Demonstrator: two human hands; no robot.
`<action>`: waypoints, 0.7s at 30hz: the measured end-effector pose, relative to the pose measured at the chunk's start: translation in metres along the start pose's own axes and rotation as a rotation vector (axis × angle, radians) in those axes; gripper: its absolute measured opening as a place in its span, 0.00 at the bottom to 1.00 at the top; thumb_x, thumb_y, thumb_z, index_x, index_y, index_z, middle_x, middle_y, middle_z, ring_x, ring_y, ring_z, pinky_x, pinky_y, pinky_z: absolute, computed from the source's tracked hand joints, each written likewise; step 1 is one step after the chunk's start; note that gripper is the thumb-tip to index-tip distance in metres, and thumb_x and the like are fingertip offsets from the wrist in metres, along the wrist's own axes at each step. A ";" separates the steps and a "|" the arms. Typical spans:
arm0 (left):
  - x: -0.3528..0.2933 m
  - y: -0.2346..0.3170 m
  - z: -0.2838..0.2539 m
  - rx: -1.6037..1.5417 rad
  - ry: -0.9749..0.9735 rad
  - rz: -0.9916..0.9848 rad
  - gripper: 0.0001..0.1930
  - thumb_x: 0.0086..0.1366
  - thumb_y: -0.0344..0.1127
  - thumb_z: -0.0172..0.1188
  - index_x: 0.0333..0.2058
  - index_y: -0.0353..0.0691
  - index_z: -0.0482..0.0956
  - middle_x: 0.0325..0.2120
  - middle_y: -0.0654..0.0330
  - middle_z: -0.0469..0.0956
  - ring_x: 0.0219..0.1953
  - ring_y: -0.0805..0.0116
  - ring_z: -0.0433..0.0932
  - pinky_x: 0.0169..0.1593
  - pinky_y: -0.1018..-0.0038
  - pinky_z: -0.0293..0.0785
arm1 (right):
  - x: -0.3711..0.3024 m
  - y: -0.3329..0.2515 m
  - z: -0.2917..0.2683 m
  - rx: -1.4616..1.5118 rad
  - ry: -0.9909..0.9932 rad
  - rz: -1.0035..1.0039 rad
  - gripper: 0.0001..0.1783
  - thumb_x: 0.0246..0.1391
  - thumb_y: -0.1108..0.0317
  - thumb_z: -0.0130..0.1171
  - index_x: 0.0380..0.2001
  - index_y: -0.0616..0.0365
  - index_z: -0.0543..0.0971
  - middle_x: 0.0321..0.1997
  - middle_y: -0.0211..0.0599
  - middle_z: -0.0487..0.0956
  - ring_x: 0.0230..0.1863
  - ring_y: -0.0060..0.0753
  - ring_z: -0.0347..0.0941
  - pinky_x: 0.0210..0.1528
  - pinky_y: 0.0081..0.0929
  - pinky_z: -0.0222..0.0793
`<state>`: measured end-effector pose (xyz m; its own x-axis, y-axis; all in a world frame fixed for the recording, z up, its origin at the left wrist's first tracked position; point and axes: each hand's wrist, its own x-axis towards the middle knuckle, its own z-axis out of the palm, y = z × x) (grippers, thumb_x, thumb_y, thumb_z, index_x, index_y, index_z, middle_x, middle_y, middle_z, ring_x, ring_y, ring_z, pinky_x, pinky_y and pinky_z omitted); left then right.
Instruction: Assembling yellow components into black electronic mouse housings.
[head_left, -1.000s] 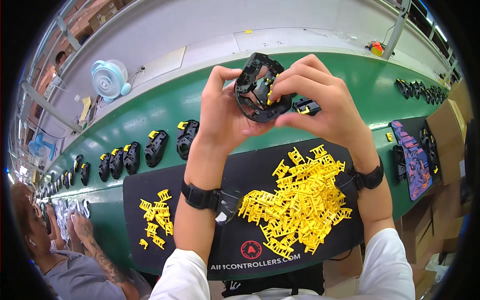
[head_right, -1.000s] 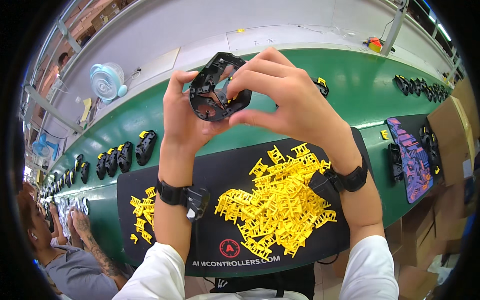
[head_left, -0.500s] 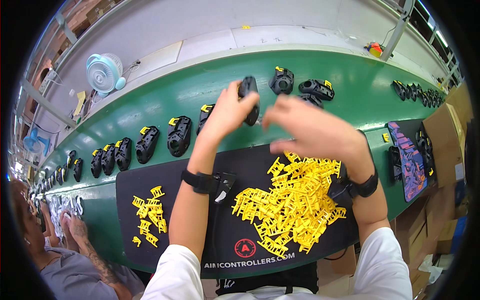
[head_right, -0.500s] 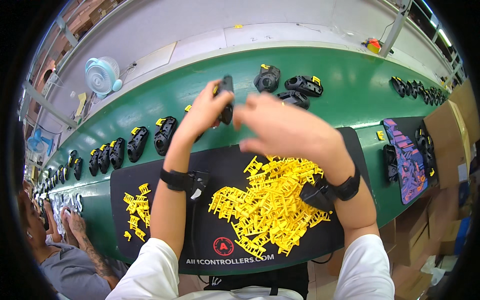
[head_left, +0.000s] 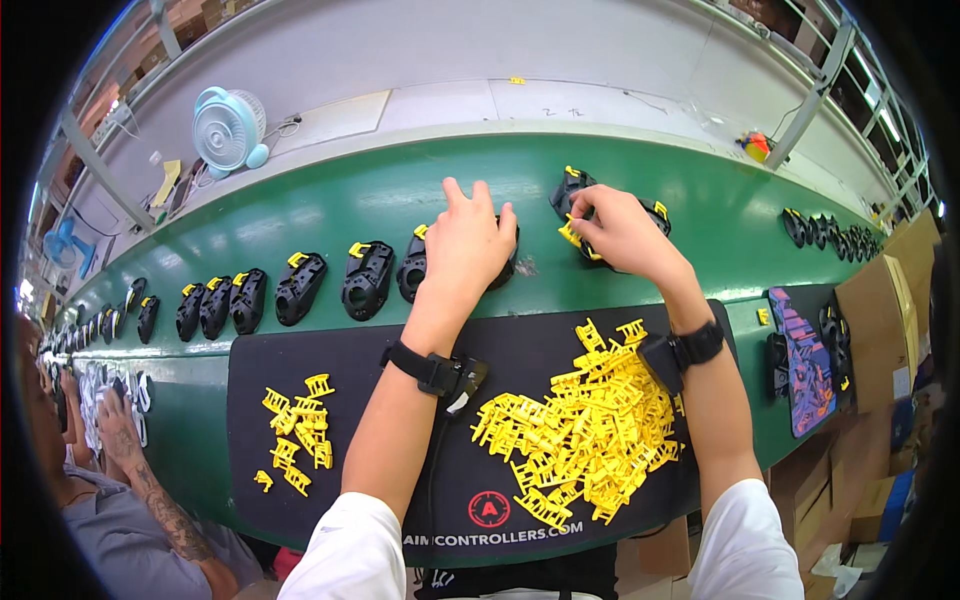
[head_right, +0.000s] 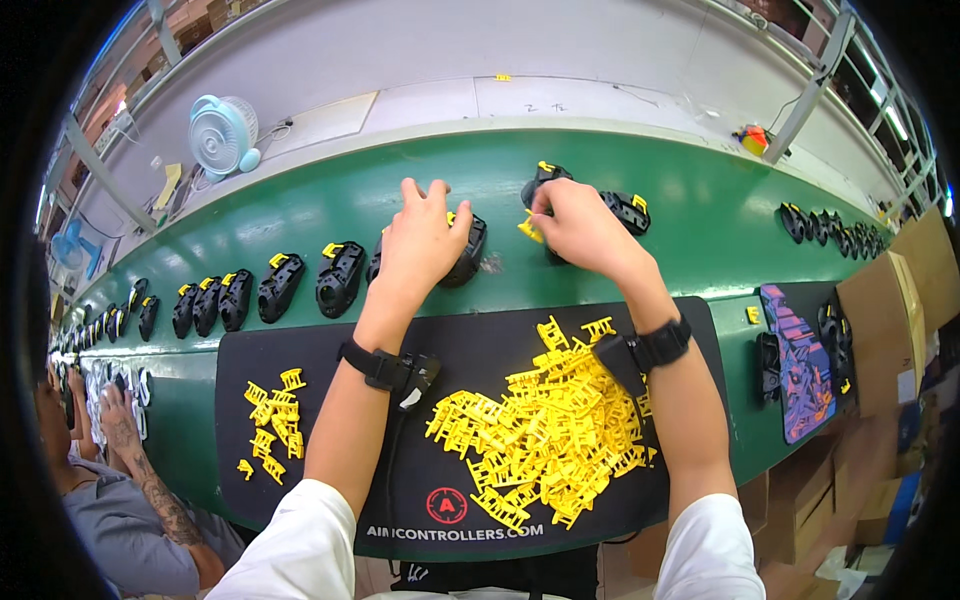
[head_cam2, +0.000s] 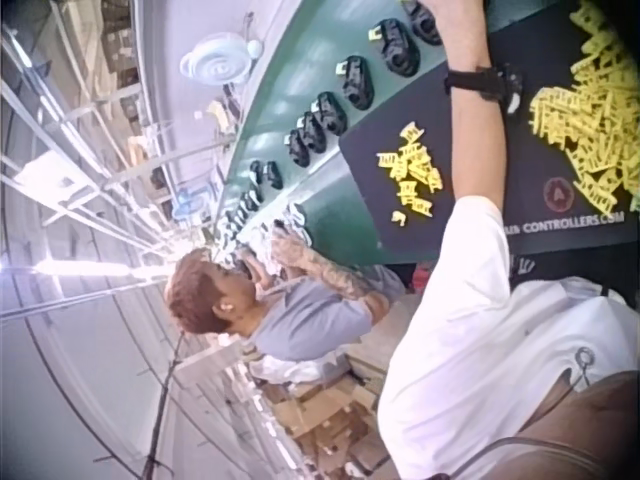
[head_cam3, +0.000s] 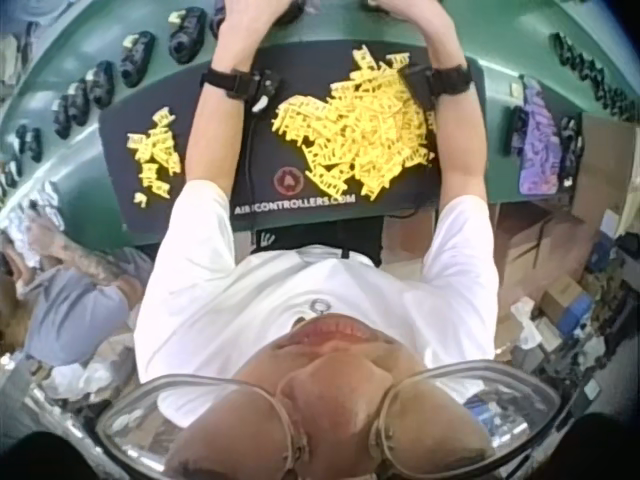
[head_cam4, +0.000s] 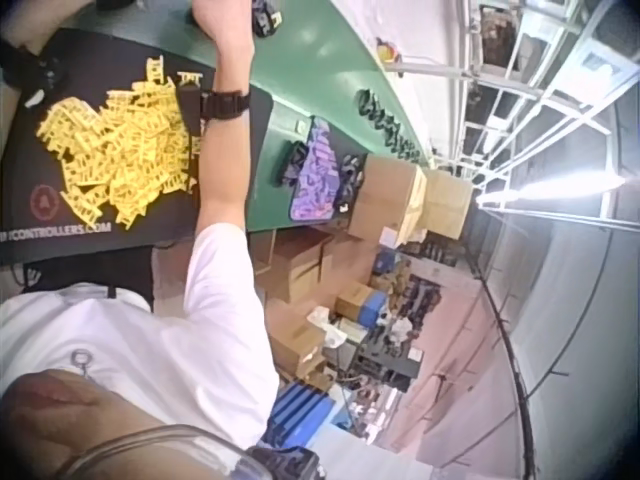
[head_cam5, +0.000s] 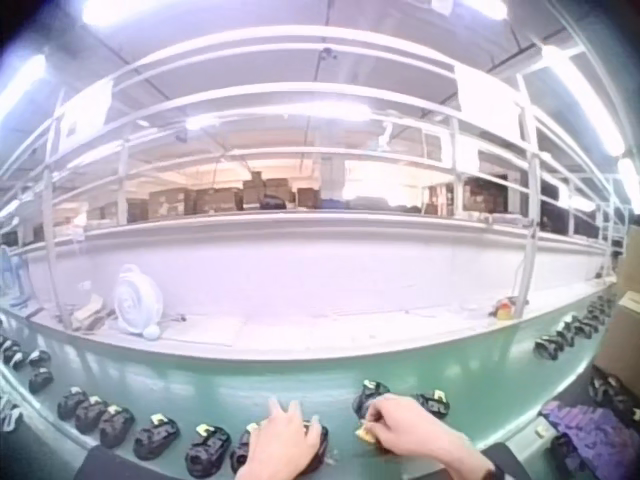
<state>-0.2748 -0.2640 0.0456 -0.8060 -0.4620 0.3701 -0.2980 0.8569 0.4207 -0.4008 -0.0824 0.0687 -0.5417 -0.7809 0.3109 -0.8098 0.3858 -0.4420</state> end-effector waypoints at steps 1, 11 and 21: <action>0.001 -0.002 -0.002 -0.037 -0.035 -0.045 0.20 0.68 0.47 0.56 0.47 0.34 0.75 0.47 0.40 0.71 0.40 0.39 0.81 0.45 0.50 0.79 | 0.010 0.006 0.004 -0.063 -0.056 0.069 0.08 0.54 0.71 0.61 0.34 0.65 0.79 0.34 0.49 0.82 0.32 0.45 0.79 0.39 0.39 0.75; 0.009 -0.017 0.004 -0.382 0.046 -0.129 0.28 0.65 0.48 0.61 0.55 0.31 0.73 0.47 0.42 0.73 0.53 0.43 0.75 0.56 0.57 0.73 | 0.030 0.002 -0.007 0.401 -0.047 0.178 0.12 0.64 0.64 0.60 0.41 0.63 0.80 0.37 0.32 0.82 0.37 0.24 0.77 0.39 0.25 0.73; 0.012 0.006 -0.004 -1.930 -0.147 -0.271 0.15 0.67 0.39 0.60 0.48 0.37 0.74 0.47 0.53 0.79 0.49 0.58 0.81 0.55 0.55 0.78 | -0.006 -0.049 -0.048 1.229 0.174 0.230 0.09 0.69 0.63 0.56 0.49 0.50 0.74 0.39 0.24 0.76 0.38 0.11 0.70 0.35 0.13 0.63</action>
<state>-0.2842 -0.2659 0.0561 -0.9024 -0.4100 0.1329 0.3847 -0.6270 0.6774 -0.3686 -0.0731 0.1285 -0.7403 -0.6454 0.1880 -0.0001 -0.2796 -0.9601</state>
